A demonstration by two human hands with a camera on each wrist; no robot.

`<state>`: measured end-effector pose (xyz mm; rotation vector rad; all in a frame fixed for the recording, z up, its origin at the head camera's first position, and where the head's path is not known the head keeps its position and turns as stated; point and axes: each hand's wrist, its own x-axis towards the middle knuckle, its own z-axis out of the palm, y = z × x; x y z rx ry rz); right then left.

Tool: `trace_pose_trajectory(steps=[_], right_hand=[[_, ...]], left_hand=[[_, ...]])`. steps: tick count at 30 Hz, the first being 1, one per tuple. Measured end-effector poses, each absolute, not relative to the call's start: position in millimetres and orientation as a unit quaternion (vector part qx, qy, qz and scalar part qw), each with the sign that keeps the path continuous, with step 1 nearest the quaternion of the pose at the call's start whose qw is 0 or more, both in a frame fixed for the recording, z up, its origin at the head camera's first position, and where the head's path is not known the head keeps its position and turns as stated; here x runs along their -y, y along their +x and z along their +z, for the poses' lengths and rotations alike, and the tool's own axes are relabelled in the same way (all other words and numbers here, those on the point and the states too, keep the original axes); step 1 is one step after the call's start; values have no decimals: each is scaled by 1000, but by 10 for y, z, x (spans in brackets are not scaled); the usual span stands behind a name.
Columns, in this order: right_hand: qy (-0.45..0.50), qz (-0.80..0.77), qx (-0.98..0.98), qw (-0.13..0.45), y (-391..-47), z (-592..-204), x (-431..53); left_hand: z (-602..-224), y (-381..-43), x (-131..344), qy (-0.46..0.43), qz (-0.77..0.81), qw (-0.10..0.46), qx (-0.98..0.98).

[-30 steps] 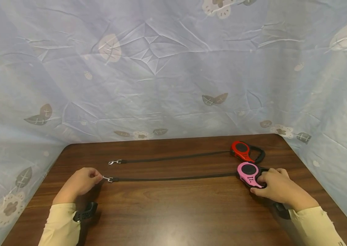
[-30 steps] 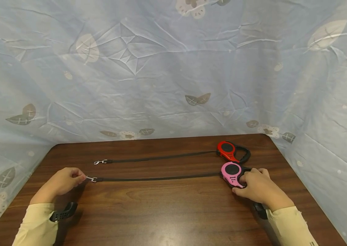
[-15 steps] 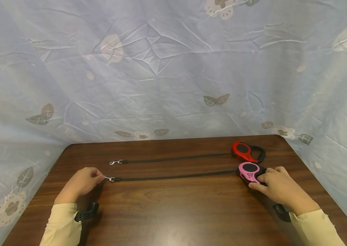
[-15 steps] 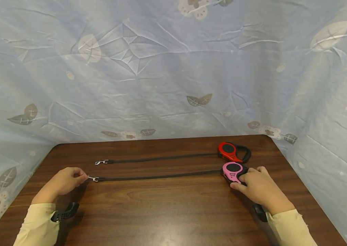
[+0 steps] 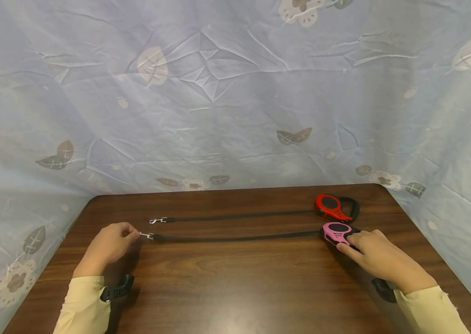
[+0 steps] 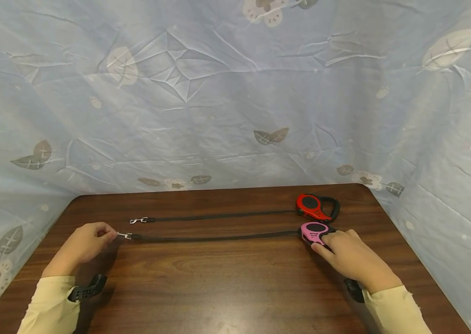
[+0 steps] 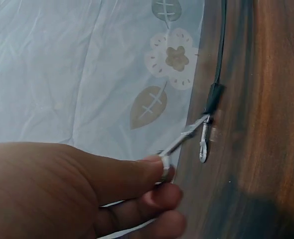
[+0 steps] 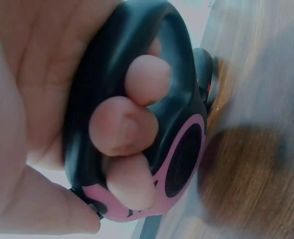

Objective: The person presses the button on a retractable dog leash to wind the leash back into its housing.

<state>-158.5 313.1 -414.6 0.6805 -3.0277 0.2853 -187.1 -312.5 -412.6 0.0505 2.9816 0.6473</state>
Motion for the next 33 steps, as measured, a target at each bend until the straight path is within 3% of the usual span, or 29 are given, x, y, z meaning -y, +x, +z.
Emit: trace_pose_trajectory(steps=[14, 21, 33], right_hand=[[257, 68, 952, 151, -1633, -4133, -3116], [269, 53, 935, 224, -1690, -4170, -3137], [270, 71, 927, 251, -1714, -4211, -3163]], left_hand=[[-4085, -1839, 3092, -34, 244, -88, -965], [-4078, -1846, 3077, -45, 255, -115, -959], [-4067, -1863, 3035, -60, 271, -154, -948]])
